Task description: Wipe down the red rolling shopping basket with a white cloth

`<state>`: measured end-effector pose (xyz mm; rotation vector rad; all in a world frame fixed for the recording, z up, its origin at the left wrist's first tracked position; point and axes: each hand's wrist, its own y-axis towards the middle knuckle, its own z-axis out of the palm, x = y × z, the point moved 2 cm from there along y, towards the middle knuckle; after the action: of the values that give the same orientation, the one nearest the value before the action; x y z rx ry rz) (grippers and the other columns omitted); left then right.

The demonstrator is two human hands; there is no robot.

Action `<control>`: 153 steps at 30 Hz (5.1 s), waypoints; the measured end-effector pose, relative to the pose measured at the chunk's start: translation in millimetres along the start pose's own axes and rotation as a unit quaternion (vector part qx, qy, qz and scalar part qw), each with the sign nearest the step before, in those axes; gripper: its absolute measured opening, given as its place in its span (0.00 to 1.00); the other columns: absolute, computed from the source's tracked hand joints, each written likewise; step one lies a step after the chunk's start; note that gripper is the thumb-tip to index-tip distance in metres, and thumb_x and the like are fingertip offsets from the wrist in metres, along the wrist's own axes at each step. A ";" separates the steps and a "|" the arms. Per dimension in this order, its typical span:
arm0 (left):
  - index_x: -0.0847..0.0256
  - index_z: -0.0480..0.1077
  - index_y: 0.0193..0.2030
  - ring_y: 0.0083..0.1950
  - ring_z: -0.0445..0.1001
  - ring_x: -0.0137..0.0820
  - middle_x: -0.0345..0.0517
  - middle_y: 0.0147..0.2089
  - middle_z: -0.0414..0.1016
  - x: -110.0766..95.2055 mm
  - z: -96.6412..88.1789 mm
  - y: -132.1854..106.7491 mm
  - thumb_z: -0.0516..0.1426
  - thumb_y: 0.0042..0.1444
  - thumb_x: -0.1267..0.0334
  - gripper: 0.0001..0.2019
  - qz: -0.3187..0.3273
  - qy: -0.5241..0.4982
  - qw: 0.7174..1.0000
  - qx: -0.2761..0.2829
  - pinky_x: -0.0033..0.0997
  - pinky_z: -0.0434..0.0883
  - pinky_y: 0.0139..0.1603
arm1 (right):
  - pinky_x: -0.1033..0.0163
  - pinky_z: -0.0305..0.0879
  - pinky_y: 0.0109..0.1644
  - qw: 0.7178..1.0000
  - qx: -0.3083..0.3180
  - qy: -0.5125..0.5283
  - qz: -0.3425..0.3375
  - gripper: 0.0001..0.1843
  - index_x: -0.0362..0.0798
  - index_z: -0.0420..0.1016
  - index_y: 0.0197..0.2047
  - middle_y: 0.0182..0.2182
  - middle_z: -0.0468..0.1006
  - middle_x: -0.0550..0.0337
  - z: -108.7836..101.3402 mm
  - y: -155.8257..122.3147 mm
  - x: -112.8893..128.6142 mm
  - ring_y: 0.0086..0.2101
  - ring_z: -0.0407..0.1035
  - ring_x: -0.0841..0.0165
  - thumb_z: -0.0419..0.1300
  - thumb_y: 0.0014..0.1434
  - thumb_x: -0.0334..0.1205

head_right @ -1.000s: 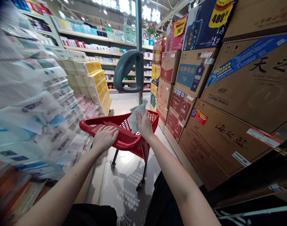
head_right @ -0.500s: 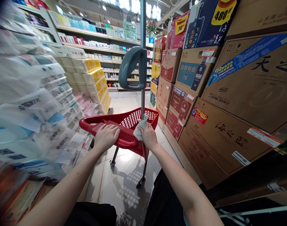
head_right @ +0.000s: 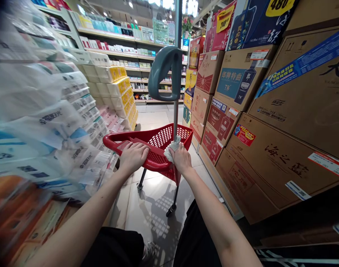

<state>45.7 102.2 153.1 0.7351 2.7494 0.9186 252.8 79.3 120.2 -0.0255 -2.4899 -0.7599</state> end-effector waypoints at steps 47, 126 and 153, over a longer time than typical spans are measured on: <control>0.56 0.73 0.33 0.48 0.71 0.37 0.45 0.41 0.78 -4.0 -0.6 -2.2 0.43 0.62 0.60 0.18 -0.019 -0.012 1.000 -0.007 0.44 0.56 0.59 | 0.50 0.57 0.61 0.978 0.003 0.146 -0.147 0.20 0.50 0.65 0.56 0.50 0.73 0.53 -17.7 -53.6 18.3 0.53 0.64 0.63 0.40 0.67 0.39; 0.58 0.70 0.49 0.55 0.69 0.35 0.47 0.53 0.74 17.5 -3.1 -0.5 0.39 0.63 0.57 0.21 -0.052 -0.092 0.994 0.038 0.38 0.59 0.58 | 0.62 0.56 0.45 0.971 0.015 -0.073 -0.228 0.21 0.47 0.69 0.27 0.26 0.73 0.57 -17.3 -44.8 18.5 0.33 0.65 0.67 0.40 0.66 0.37; 0.62 0.71 0.46 0.44 0.72 0.42 0.53 0.43 0.78 38.3 16.3 -2.1 0.39 0.61 0.59 0.22 -0.112 0.016 0.993 0.037 0.42 0.57 0.50 | 0.54 0.58 0.44 0.976 0.010 -0.202 -0.076 0.17 0.45 0.69 0.37 0.32 0.73 0.50 -20.1 -45.5 44.9 0.36 0.67 0.60 0.42 0.67 0.41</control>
<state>16.4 128.3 139.3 0.4127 2.8329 0.7931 216.4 24.5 133.2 0.0202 -2.9119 -0.8623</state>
